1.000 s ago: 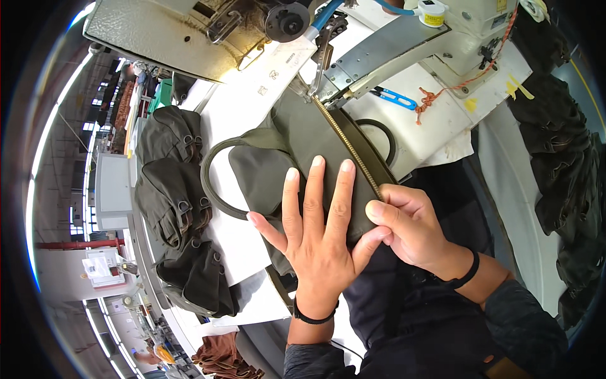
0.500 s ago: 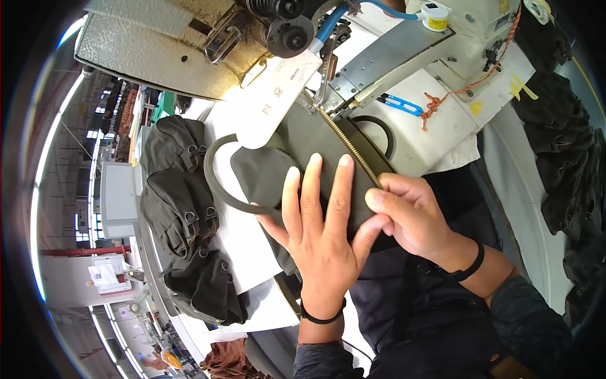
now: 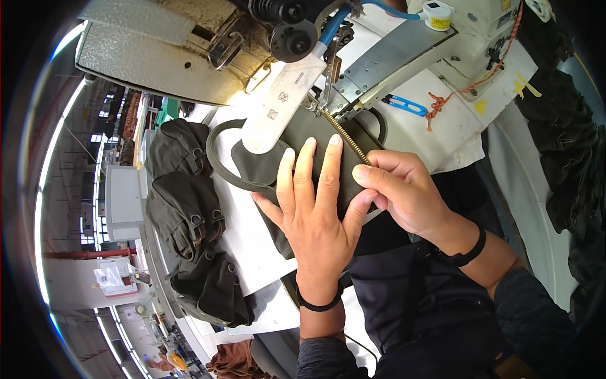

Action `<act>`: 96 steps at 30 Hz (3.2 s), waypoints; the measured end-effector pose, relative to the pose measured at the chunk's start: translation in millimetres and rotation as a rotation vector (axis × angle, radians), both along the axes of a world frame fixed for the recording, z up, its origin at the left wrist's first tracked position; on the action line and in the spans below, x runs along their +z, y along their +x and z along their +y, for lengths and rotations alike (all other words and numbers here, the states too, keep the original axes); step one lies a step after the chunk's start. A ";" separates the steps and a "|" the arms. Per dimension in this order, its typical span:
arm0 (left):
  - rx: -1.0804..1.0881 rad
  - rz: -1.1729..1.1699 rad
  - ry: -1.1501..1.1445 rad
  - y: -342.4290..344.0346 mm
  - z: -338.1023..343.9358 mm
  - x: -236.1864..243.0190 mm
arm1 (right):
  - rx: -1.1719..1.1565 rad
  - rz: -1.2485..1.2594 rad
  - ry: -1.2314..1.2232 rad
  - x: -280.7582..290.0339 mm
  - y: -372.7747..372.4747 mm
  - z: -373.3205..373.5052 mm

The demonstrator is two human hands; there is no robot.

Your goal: The person sews a zipper onto a dark green canvas bag using an industrial sewing machine. They guide the bag under the needle, stitch along the zipper, and periodically stop to trim threads and adjust the fabric. The person also attaches a metal D-ring to the bag's handle.

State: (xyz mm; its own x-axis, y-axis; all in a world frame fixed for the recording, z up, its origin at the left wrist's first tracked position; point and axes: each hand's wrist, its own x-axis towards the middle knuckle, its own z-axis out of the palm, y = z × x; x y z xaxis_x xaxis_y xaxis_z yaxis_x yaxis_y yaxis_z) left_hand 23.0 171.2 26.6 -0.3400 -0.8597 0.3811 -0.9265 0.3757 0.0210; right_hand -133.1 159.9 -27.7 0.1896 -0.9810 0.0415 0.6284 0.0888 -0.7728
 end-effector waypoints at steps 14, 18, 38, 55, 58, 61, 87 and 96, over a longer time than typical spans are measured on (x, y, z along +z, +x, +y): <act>-0.083 0.107 -0.054 8.7 -23.2 -8.6 | -0.019 0.031 -0.025 3.5 4.9 -24.0; -0.114 0.224 -0.056 10.8 -36.0 -13.0 | -0.031 0.074 -0.044 2.0 6.5 -35.7; -0.232 0.561 -0.245 10.5 -61.4 -40.7 | -0.263 0.300 -0.053 14.7 21.0 -64.6; -0.228 0.391 -0.472 9.9 -67.1 -28.3 | -0.007 0.213 -0.015 19.9 -5.4 -59.7; -0.256 0.364 -0.472 10.6 -66.5 -26.1 | -0.024 0.201 -0.037 15.3 -1.8 -60.7; -0.250 0.364 -0.462 8.6 -65.7 -25.1 | -0.079 0.198 -0.050 16.5 2.9 -59.2; -0.221 0.473 -0.348 10.6 -77.1 -24.9 | -0.215 0.166 0.038 23.1 16.2 -61.2; -0.210 0.463 -0.426 12.5 -88.5 -33.9 | -0.314 0.396 -0.137 30.6 -0.1 -59.1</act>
State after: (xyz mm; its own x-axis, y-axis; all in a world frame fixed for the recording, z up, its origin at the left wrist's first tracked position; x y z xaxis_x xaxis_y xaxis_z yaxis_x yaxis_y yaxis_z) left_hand 35.5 82.7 -7.2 -0.2032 -0.5348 0.8202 -0.7641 0.6104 0.2087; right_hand -133.3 100.8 2.8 -0.0859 -0.9836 0.1586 0.2661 -0.1761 -0.9477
